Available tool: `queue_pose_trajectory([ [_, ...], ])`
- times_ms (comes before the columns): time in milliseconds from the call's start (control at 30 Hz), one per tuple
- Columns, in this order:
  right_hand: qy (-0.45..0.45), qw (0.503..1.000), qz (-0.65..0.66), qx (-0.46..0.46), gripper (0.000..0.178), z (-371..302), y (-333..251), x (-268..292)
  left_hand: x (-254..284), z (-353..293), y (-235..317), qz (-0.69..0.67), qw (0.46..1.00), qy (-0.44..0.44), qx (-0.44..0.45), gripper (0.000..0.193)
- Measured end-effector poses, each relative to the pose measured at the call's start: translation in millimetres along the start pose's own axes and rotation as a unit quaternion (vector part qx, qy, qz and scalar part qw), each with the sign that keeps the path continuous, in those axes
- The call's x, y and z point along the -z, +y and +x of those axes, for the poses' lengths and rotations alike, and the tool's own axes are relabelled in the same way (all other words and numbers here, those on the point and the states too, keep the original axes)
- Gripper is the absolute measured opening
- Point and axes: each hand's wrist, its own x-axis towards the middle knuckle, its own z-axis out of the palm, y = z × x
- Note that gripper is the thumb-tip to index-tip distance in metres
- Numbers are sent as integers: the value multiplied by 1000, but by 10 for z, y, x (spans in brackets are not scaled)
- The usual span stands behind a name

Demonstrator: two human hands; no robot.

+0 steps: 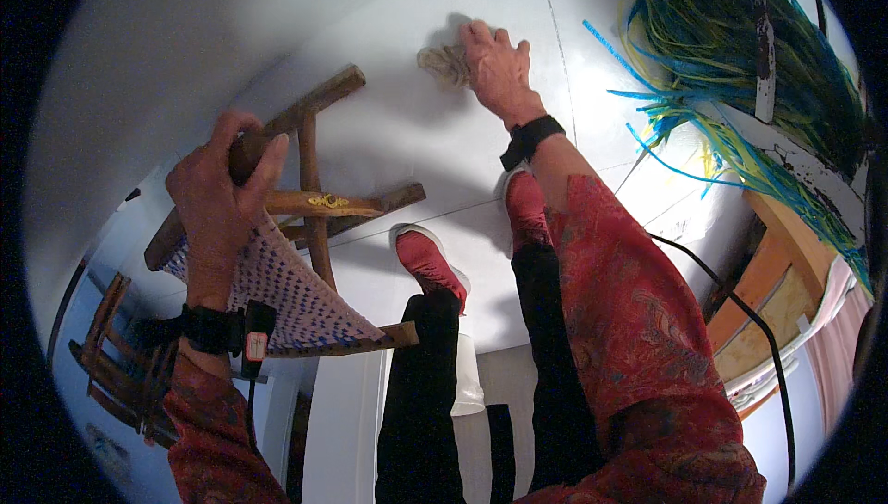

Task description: The person wipes the tiled floor with a cloth, moving around furniture and a bucket. They repeatedly wipe different sections of the floor, occasionally lifting a small wooden stool to clean underneath it.

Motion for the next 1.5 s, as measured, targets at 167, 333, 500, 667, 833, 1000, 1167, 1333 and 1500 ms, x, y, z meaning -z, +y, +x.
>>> queue_pose_trajectory([
  [167, 14, 1000, -10, 9, 31, -1, 11, 14, 15, 18, 8, -6, 1000, -1, -22, 22],
  [333, 22, 1000, 5, -2, 32, -33, 9, 20, 6, 11, 18, 1, 1000, 4, -9, 21],
  [500, 25, 1000, -13, 4, 31, -12, 17, 8, -7, 10, 9, 8, 999, 18, -40, 21],
  [667, 59, 998, -10, 25, 27, 18, 34, 14, 3, 6, 3, -9, 1000, 7, -10, 21],
  [833, 4, 1000, -16, 24, 43, 6, 36, 51, 4, 16, 14, -4, 1000, 15, -23, 22],
  [1000, 8, 1000, -18, 19, 37, 31, 19, 30, 3, 13, 17, -5, 1000, 7, -15, 22],
  [1167, 64, 997, -16, 31, 33, 57, 31, 38, 29, 14, 31, -9, 1000, -20, 16, 22],
  [1333, -79, 996, -49, 15, 46, -30, 1, 115, 15, 32, 24, 0, 1000, 3, -9, 21],
  [1500, 26, 994, -30, 101, 44, -259, -178, 41, -8, 2, -3, 2, 999, 17, -30, 20],
])
